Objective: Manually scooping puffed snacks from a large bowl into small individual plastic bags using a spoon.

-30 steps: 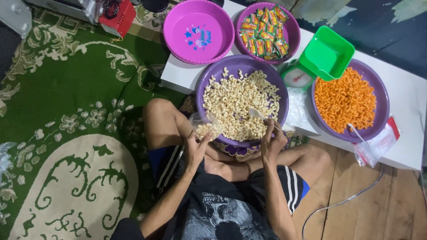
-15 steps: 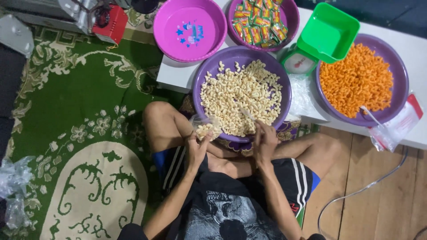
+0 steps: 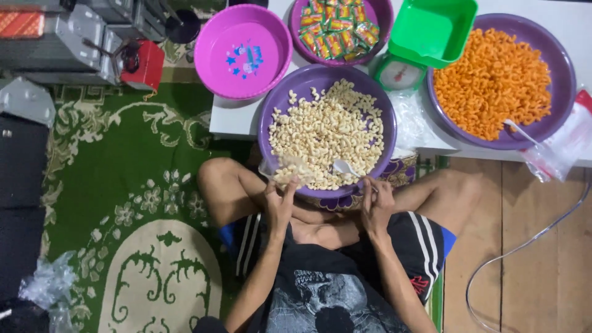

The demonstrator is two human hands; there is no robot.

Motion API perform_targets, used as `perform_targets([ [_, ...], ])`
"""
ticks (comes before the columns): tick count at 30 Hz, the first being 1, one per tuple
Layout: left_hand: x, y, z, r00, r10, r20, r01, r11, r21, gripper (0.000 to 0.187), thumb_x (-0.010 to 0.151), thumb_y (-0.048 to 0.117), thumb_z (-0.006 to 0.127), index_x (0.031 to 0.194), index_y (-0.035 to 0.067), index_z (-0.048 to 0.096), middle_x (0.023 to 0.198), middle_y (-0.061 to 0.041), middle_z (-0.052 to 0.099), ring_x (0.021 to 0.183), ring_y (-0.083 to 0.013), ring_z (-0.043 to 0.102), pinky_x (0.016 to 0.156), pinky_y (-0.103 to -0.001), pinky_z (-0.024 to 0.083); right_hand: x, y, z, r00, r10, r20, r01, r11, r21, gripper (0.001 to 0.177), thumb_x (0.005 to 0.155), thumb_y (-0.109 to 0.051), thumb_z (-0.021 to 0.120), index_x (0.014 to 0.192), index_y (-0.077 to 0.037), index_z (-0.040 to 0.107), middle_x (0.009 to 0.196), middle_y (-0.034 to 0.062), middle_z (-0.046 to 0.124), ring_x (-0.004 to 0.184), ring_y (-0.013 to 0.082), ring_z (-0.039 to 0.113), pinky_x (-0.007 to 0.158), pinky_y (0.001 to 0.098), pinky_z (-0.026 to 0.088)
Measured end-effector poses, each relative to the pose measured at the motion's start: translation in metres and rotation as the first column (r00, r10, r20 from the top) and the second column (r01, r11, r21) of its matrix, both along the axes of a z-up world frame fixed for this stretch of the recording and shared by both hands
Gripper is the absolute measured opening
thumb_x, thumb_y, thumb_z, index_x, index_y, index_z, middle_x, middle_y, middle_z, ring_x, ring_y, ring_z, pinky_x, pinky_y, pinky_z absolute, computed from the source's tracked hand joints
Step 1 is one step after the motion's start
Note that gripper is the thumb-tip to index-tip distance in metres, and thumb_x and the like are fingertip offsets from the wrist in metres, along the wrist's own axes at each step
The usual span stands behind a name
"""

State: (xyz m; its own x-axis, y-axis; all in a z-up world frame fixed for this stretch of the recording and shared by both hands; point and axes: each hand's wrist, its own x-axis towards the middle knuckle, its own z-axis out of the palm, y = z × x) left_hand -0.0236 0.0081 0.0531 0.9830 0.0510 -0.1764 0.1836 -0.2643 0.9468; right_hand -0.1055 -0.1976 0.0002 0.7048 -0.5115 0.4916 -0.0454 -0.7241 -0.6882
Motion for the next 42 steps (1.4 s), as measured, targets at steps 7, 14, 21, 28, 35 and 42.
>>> perform_targets([
  [7, 0.003, 0.007, -0.023, 0.989, -0.064, 0.131, 0.069, 0.997, -0.034, 0.041, 0.094, 0.029, 0.076, 0.116, -0.005, 0.069, 0.113, -0.022, 0.074, 0.112, -0.0332, 0.069, 0.1, -0.049, 0.052, 0.015, 0.003, 0.001, 0.992, -0.128, -0.015, 0.129, 0.991, 0.032, 0.011, 0.104, -0.013, 0.066, 0.109, -0.011, 0.076, 0.086, -0.0002, 0.062, 0.079, 0.0182, 0.062, 0.065, 0.0282, 0.053],
  [14, -0.003, 0.018, -0.009, 0.982, -0.073, 0.174, 0.06, 0.995, 0.081, 0.04, 0.088, 0.027, 0.081, 0.107, -0.007, 0.07, 0.101, -0.025, 0.075, 0.104, -0.037, 0.072, 0.088, -0.05, 0.056, 0.011, 0.028, 0.039, 0.99, 0.123, -0.066, -0.132, 0.979, -0.152, 0.02, 0.098, -0.015, 0.069, 0.117, -0.018, 0.076, 0.097, 0.0015, 0.077, 0.085, 0.0217, 0.064, 0.073, 0.0337, 0.05],
  [21, -0.002, 0.027, -0.005, 0.979, -0.058, 0.194, 0.045, 0.996, 0.07, 0.04, 0.086, 0.025, 0.083, 0.103, -0.009, 0.071, 0.1, -0.028, 0.074, 0.105, -0.04, 0.07, 0.089, -0.05, 0.056, -0.021, -0.033, -0.011, 0.997, -0.043, -0.068, 0.033, 0.989, -0.143, 0.016, 0.103, -0.01, 0.066, 0.114, -0.009, 0.077, 0.093, 0.0089, 0.073, 0.088, 0.0244, 0.065, 0.078, 0.0352, 0.051],
  [28, -0.003, 0.025, -0.019, 0.98, -0.071, 0.186, 0.06, 0.996, 0.064, 0.043, 0.087, 0.025, 0.083, 0.108, -0.01, 0.07, 0.106, -0.027, 0.074, 0.11, -0.0376, 0.069, 0.093, -0.049, 0.055, -0.003, -0.019, -0.011, 0.986, -0.104, -0.127, 0.101, 0.994, -0.03, 0.016, 0.107, -0.018, 0.066, 0.103, -0.007, 0.076, 0.09, 0.0096, 0.074, 0.083, 0.0251, 0.069, 0.071, 0.0333, 0.053],
  [35, -0.001, 0.029, -0.023, 0.987, -0.045, 0.153, 0.041, 0.999, 0.028, 0.041, 0.087, 0.022, 0.082, 0.112, -0.008, 0.07, 0.108, -0.026, 0.074, 0.109, -0.0373, 0.069, 0.089, -0.048, 0.058, 0.028, 0.015, 0.034, 0.986, 0.104, -0.129, -0.114, 0.991, -0.07, 0.016, 0.101, -0.016, 0.067, 0.113, -0.014, 0.078, 0.086, 0.0068, 0.071, 0.086, 0.0266, 0.068, 0.072, 0.0356, 0.051],
  [42, 0.001, 0.039, -0.037, 0.985, -0.032, 0.167, 0.035, 0.999, -0.013, 0.04, 0.087, 0.019, 0.082, 0.114, -0.008, 0.069, 0.108, -0.024, 0.074, 0.111, -0.036, 0.068, 0.092, -0.048, 0.056, 0.023, -0.026, 0.005, 0.998, -0.042, -0.047, 0.036, 0.991, -0.126, 0.019, 0.108, -0.015, 0.06, 0.117, -0.01, 0.076, 0.088, 0.008, 0.073, 0.09, 0.0237, 0.061, 0.079, 0.0341, 0.049],
])
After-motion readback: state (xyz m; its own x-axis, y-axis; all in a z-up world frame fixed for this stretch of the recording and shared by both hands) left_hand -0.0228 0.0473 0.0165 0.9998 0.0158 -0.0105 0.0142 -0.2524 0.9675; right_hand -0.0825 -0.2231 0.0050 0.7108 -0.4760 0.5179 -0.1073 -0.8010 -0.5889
